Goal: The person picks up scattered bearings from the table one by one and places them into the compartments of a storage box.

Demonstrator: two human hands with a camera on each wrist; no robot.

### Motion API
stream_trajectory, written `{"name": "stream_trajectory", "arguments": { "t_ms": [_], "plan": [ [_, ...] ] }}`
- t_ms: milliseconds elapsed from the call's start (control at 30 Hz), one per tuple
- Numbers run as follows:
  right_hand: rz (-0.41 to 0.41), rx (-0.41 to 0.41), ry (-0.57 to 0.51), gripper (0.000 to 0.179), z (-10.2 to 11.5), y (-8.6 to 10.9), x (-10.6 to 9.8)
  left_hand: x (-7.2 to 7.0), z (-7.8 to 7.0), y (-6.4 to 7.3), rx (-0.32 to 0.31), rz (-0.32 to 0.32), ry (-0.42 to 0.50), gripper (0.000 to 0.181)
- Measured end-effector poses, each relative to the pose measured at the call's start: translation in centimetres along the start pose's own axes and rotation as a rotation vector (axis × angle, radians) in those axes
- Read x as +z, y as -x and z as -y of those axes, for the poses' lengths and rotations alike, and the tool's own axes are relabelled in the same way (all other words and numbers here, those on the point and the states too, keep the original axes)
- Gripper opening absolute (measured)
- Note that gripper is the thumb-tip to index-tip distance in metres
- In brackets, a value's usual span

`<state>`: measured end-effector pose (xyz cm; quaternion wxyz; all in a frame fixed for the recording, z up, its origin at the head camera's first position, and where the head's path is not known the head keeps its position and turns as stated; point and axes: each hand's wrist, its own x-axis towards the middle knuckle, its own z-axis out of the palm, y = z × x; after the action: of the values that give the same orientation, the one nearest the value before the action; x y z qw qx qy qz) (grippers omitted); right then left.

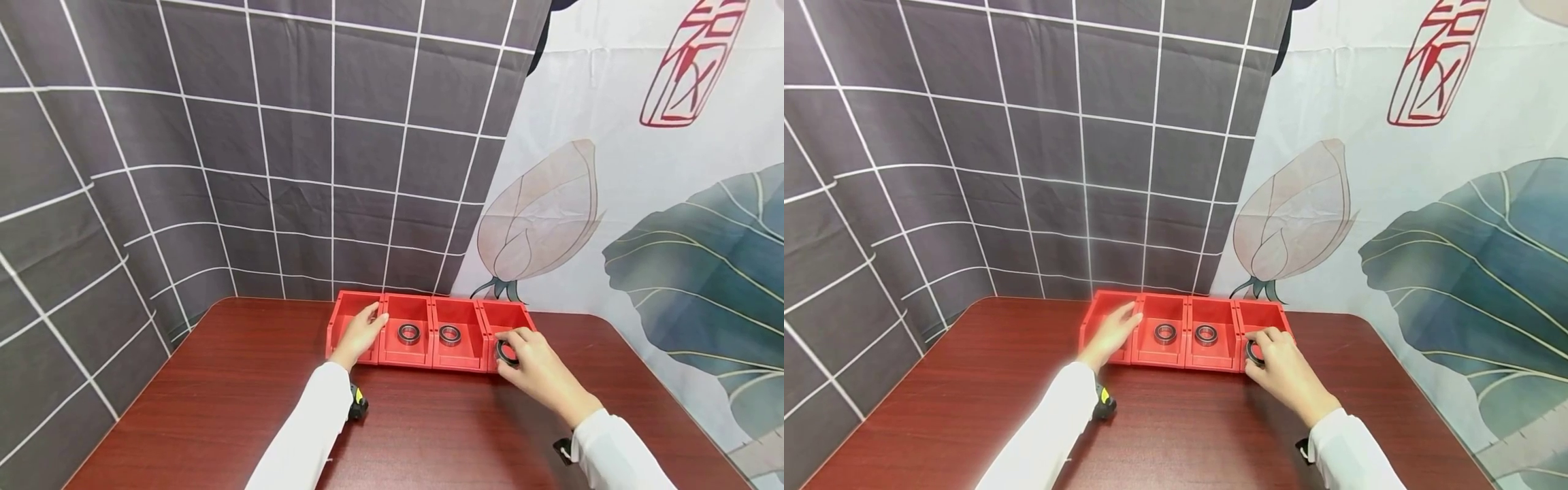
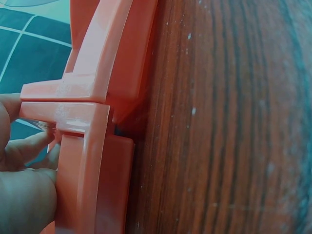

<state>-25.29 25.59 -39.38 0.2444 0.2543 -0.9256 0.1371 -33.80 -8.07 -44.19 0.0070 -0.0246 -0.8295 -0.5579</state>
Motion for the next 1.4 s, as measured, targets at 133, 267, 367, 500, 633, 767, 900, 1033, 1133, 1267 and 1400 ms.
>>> {"name": "stream_trajectory", "arguments": {
  "t_ms": [133,267,367,500,633,767,900,1033,1133,1267,1400],
  "plan": [
    [0.008,0.029,-0.017,0.042,-0.8,-0.4,0.4,0.0,0.0,0.0,0.003,-0.001,0.004,0.062],
    [0.038,0.047,-0.023,0.042,-1.6,-0.6,0.8,0.1,-0.1,0.0,0.005,0.001,0.005,0.062],
    [0.074,0.073,-0.031,0.043,-2.1,-0.7,1.1,0.2,-0.1,0.0,0.006,0.003,-0.003,0.061],
    [0.113,0.108,-0.042,0.043,-2.6,-1.0,1.4,0.2,0.0,0.0,0.005,-0.001,-0.006,0.061],
    [0.136,0.133,-0.047,0.044,-3.0,-1.4,1.7,0.1,0.0,0.1,0.008,-0.003,-0.012,0.062],
    [0.15,0.146,-0.048,0.045,-3.3,-1.6,2.2,0.2,0.0,0.2,0.013,-0.003,-0.012,0.061],
    [0.165,0.151,-0.037,0.044,-3.6,-1.7,2.7,0.2,-0.2,0.3,-0.001,-0.002,0.006,0.06],
    [0.169,0.141,-0.033,0.043,-3.8,-1.9,3.1,0.3,-0.2,0.3,-0.002,-0.004,0.006,0.06],
    [0.169,0.139,-0.025,0.042,-4.0,-2.3,3.5,0.2,-0.1,0.2,0.006,-0.004,-0.006,0.061],
    [0.192,0.167,-0.023,0.042,-4.2,-3.0,4.0,0.2,-0.1,0.2,0.006,-0.007,-0.004,0.061],
    [0.243,0.231,-0.041,0.044,-4.4,-3.5,4.4,0.1,-0.2,0.2,-0.001,-0.007,-0.003,0.061]
  ]
}}
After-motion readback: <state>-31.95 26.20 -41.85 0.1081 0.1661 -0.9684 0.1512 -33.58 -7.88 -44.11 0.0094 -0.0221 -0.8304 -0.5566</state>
